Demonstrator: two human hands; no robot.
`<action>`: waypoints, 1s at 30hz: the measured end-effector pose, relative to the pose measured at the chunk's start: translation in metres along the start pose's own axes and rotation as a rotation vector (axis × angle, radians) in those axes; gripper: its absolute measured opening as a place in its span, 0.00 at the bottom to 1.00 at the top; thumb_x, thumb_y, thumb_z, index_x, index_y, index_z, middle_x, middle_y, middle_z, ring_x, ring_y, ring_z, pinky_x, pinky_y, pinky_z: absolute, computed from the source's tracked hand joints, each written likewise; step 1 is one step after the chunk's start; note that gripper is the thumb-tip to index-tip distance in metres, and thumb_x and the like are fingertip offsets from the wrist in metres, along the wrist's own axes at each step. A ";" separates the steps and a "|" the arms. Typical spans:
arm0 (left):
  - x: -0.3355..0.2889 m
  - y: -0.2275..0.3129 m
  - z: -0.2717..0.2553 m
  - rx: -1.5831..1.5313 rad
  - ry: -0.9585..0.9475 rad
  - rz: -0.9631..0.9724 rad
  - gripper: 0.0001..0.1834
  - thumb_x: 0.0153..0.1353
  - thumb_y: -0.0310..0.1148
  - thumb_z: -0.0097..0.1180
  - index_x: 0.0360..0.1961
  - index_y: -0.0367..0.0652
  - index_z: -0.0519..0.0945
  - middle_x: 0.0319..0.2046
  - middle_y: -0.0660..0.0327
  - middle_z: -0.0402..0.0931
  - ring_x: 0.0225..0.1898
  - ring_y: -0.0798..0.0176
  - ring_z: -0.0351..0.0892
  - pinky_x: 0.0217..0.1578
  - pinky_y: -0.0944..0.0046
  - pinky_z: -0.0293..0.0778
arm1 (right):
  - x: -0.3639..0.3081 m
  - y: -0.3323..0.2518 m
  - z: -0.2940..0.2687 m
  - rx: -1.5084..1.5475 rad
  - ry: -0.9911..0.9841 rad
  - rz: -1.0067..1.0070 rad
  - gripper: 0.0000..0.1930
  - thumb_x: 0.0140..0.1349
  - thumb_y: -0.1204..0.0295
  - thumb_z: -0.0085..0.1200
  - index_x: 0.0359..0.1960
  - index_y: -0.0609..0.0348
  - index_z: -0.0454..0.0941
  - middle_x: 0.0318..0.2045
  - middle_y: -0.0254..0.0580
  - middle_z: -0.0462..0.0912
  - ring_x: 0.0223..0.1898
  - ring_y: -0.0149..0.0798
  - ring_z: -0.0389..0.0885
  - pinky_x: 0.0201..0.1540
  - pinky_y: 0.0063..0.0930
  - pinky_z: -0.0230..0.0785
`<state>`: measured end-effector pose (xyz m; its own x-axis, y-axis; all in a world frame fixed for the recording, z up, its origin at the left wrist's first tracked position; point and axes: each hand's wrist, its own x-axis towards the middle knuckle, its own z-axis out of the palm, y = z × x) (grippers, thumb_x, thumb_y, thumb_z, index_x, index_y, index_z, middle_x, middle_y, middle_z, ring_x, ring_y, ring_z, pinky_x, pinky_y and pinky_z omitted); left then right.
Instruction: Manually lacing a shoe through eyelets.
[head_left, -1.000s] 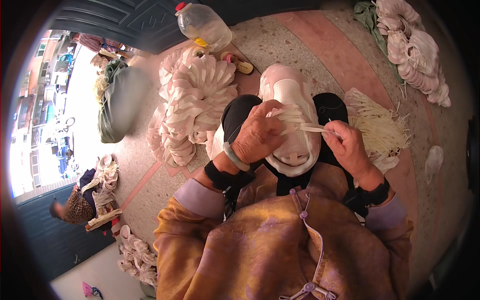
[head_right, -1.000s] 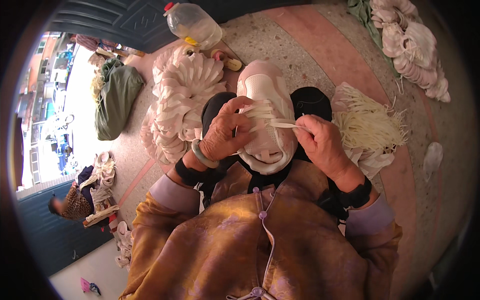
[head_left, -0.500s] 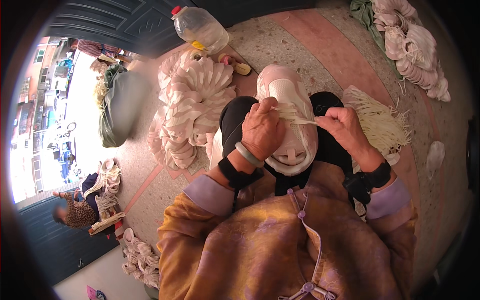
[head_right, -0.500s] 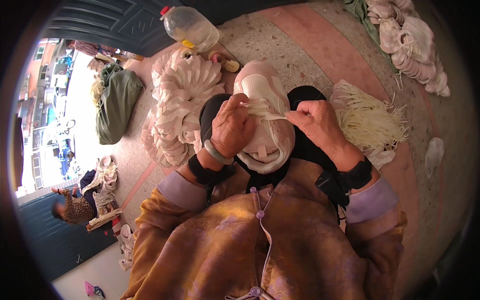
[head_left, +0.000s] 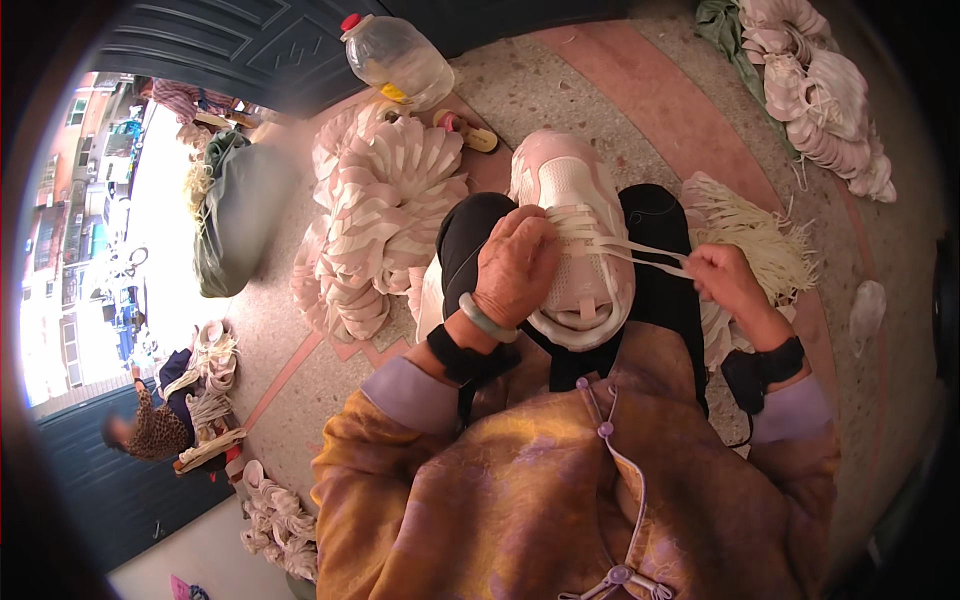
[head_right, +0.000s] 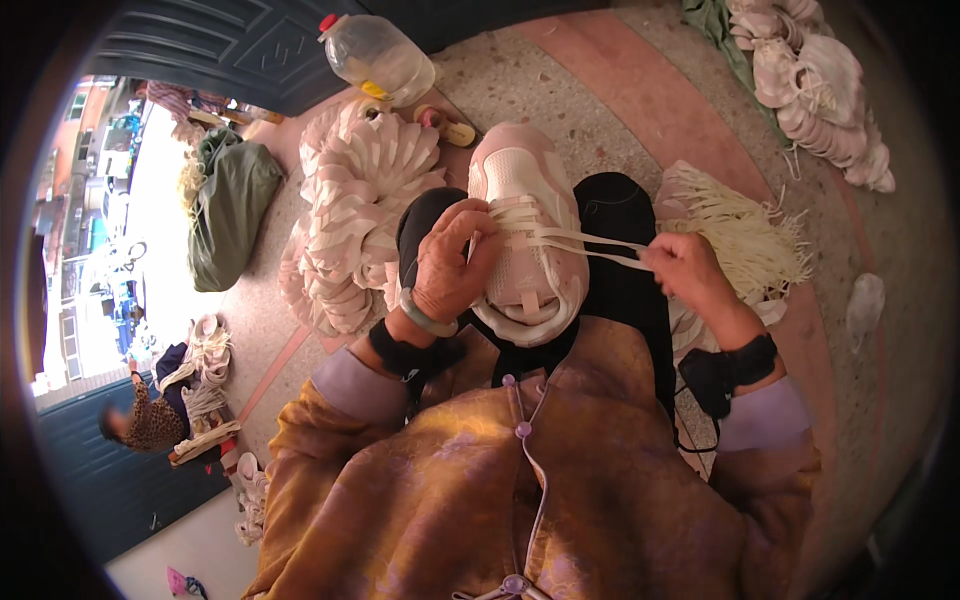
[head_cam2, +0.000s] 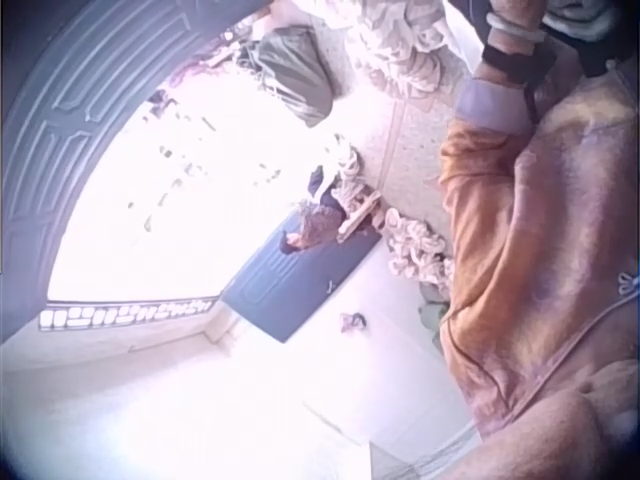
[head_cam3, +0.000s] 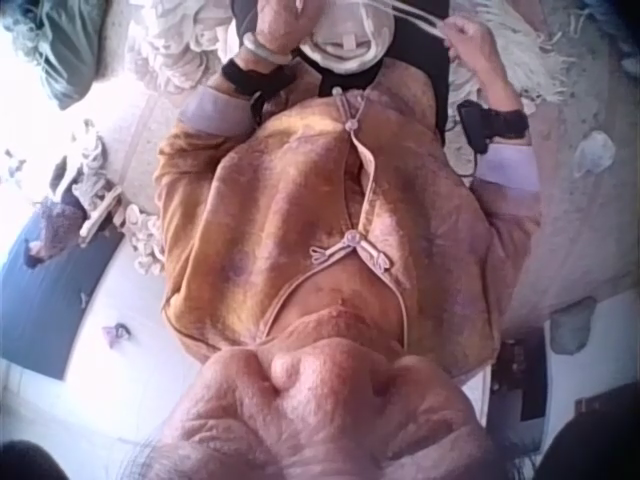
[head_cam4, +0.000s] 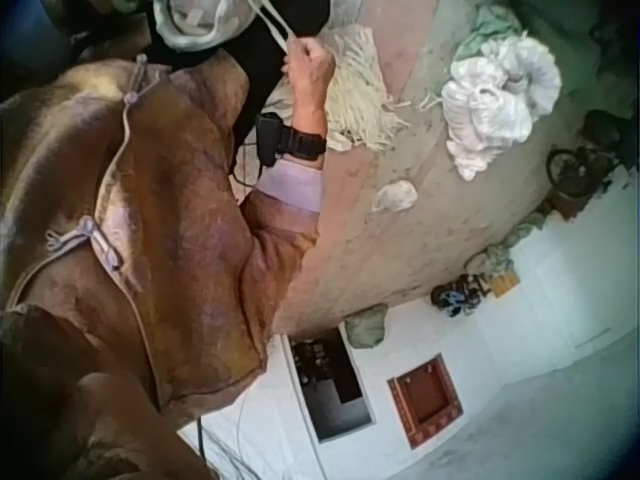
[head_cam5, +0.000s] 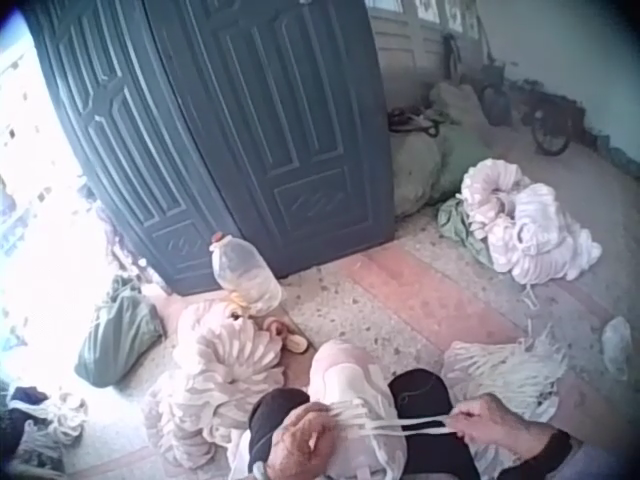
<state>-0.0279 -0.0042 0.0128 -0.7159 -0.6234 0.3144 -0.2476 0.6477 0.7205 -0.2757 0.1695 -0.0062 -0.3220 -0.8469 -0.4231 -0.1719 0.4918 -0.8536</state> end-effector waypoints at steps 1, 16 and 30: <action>-0.002 0.000 -0.002 0.000 0.001 0.000 0.08 0.49 0.23 0.57 0.32 0.40 0.75 0.39 0.52 0.76 0.39 0.52 0.77 0.39 0.61 0.72 | 0.005 0.005 -0.002 0.115 0.003 0.072 0.12 0.62 0.67 0.50 0.23 0.59 0.74 0.18 0.24 0.69 0.20 0.20 0.64 0.22 0.16 0.57; -0.017 0.010 -0.008 0.061 -0.042 0.076 0.12 0.46 0.25 0.58 0.35 0.39 0.76 0.44 0.51 0.71 0.44 0.45 0.72 0.44 0.55 0.70 | 0.008 -0.107 0.047 0.082 -0.001 -0.382 0.03 0.61 0.75 0.48 0.31 0.61 0.71 0.21 0.37 0.79 0.21 0.28 0.77 0.26 0.22 0.69; -0.018 0.013 -0.011 0.124 -0.074 0.142 0.12 0.45 0.24 0.58 0.35 0.40 0.78 0.46 0.49 0.71 0.46 0.45 0.72 0.47 0.55 0.69 | -0.004 -0.098 0.079 -0.916 0.173 -0.973 0.02 0.46 0.74 0.53 0.21 0.56 0.74 0.29 0.36 0.72 0.37 0.39 0.71 0.36 0.34 0.63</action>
<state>-0.0114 0.0107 0.0230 -0.7944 -0.4911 0.3575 -0.2162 0.7785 0.5892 -0.1843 0.1086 0.0550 0.1848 -0.9239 0.3351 -0.9296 -0.2750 -0.2454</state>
